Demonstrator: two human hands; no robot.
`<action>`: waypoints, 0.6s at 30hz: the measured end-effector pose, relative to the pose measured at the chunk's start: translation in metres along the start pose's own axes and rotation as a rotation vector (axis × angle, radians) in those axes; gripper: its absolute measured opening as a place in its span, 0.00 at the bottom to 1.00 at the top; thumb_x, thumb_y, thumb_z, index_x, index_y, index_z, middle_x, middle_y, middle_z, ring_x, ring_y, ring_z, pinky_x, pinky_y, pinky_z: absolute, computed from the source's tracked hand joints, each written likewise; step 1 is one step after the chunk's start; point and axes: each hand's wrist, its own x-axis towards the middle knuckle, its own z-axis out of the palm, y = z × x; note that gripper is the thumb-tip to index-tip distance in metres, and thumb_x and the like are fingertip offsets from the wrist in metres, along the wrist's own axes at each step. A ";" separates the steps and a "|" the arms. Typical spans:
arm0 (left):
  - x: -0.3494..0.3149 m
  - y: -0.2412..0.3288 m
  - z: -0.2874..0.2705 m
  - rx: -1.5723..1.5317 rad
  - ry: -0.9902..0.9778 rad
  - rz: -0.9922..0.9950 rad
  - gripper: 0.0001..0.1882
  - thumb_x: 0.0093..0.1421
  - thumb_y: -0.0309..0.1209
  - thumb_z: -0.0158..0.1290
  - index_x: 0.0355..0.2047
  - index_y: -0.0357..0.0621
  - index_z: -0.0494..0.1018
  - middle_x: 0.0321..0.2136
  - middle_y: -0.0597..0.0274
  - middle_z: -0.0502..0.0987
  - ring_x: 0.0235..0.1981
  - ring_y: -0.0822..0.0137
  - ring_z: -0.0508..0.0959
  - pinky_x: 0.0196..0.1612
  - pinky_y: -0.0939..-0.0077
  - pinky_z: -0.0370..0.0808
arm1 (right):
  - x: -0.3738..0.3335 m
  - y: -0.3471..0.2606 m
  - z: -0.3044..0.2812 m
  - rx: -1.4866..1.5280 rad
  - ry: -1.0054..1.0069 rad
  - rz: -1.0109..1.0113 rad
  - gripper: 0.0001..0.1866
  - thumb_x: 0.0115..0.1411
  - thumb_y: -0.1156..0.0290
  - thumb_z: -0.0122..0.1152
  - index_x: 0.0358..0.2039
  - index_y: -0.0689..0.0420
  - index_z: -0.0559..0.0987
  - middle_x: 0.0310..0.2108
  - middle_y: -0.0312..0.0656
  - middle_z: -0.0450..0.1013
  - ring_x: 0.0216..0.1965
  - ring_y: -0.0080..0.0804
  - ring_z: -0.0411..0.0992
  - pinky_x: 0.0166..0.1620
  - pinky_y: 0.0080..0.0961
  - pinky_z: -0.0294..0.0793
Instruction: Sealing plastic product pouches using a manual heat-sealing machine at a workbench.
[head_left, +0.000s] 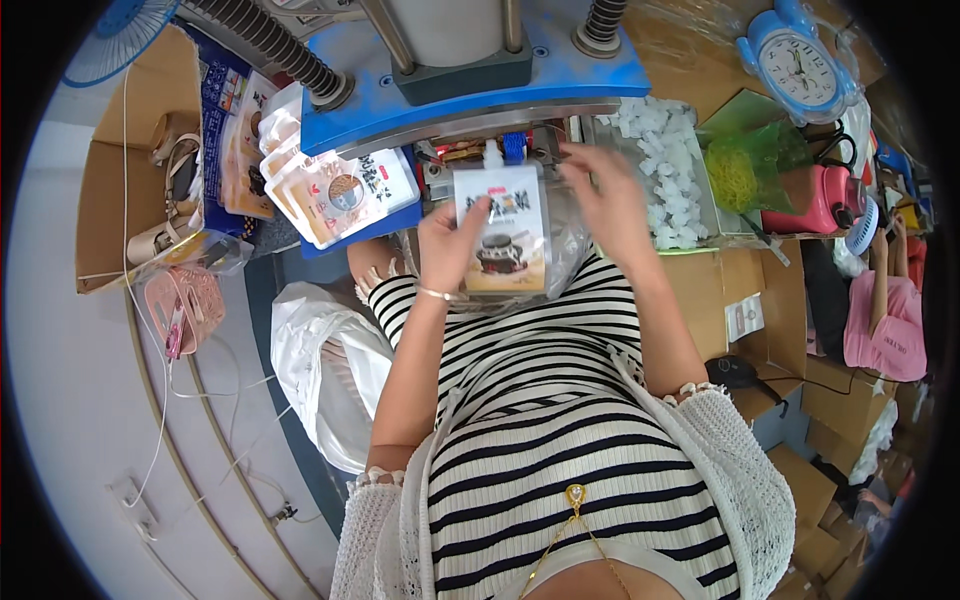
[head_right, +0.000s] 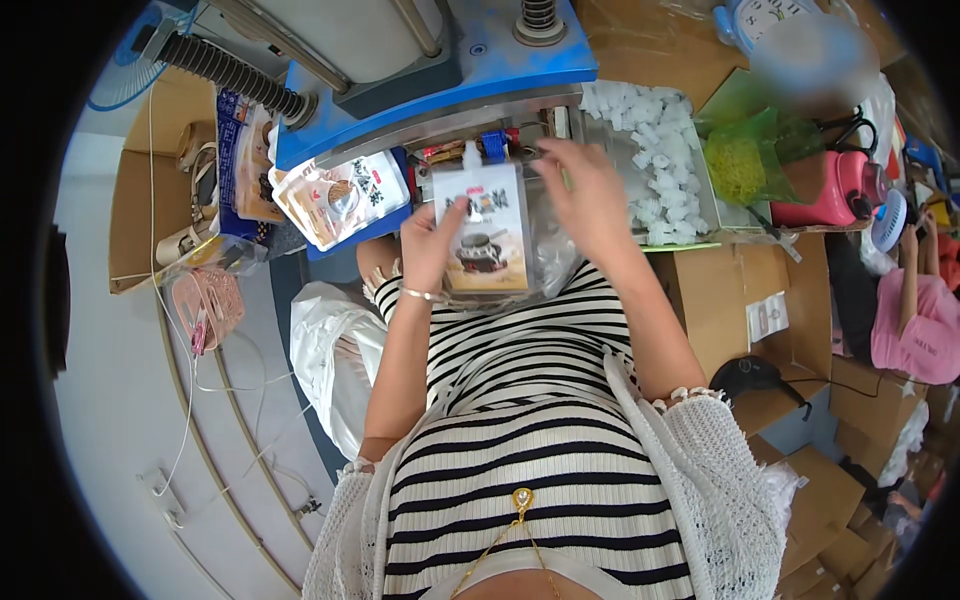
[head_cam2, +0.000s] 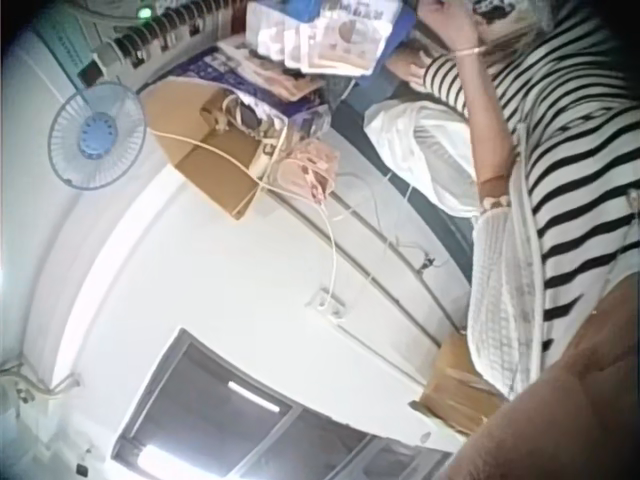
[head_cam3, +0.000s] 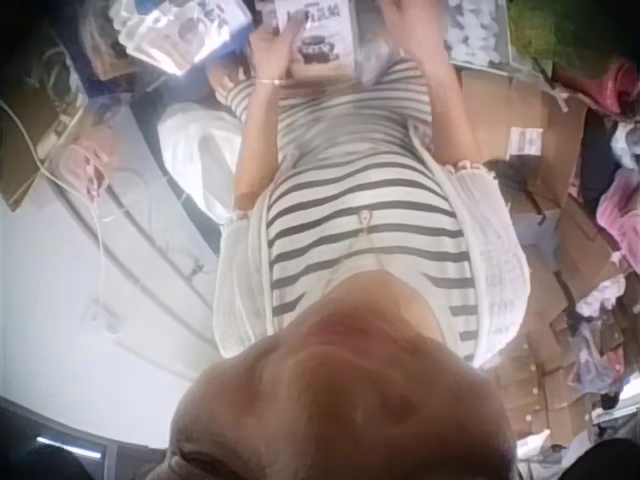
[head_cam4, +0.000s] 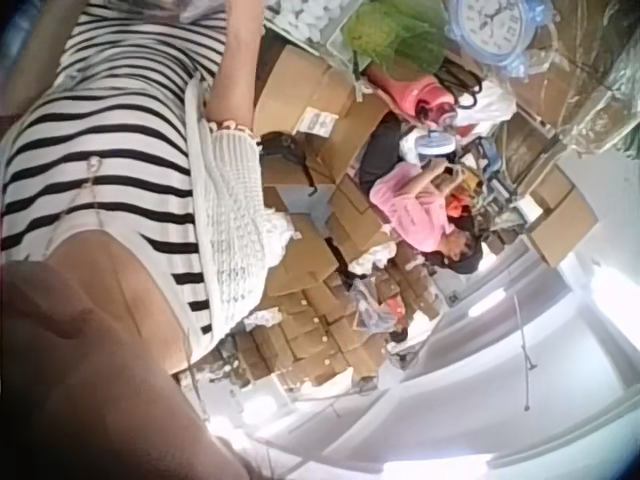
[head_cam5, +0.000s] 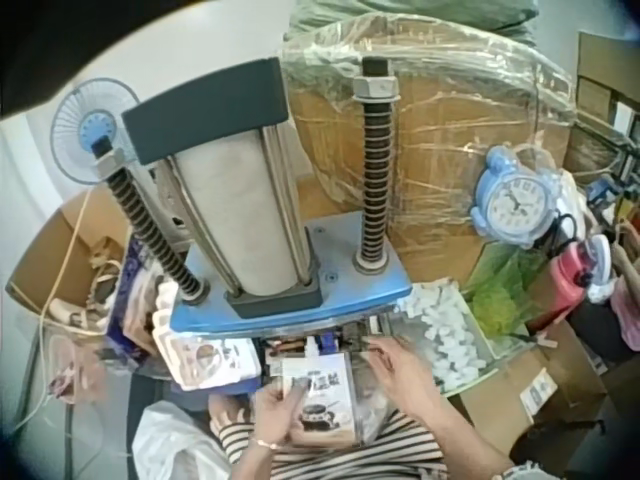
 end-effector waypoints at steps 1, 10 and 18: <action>0.009 -0.001 -0.002 -0.004 0.016 -0.014 0.13 0.59 0.36 0.59 0.28 0.36 0.78 0.22 0.73 0.76 0.22 0.85 0.67 0.25 0.86 0.64 | 0.000 0.003 -0.013 -0.078 0.009 0.030 0.13 0.56 0.75 0.58 0.43 0.60 0.76 0.32 0.44 0.75 0.33 0.40 0.73 0.39 0.28 0.72; 0.016 0.044 -0.027 0.886 0.114 0.086 0.14 0.57 0.37 0.58 0.33 0.35 0.77 0.25 0.59 0.80 0.25 0.63 0.78 0.31 0.70 0.73 | -0.019 0.033 -0.018 -0.506 -0.231 0.191 0.12 0.52 0.78 0.56 0.39 0.59 0.76 0.32 0.52 0.73 0.33 0.49 0.73 0.37 0.38 0.73; -0.021 0.020 -0.057 1.379 0.482 0.750 0.12 0.55 0.33 0.58 0.38 0.40 0.75 0.34 0.56 0.78 0.38 0.55 0.76 0.40 0.65 0.71 | 0.003 0.044 -0.009 0.103 0.162 0.408 0.13 0.55 0.75 0.58 0.42 0.61 0.74 0.33 0.43 0.73 0.33 0.32 0.74 0.35 0.29 0.74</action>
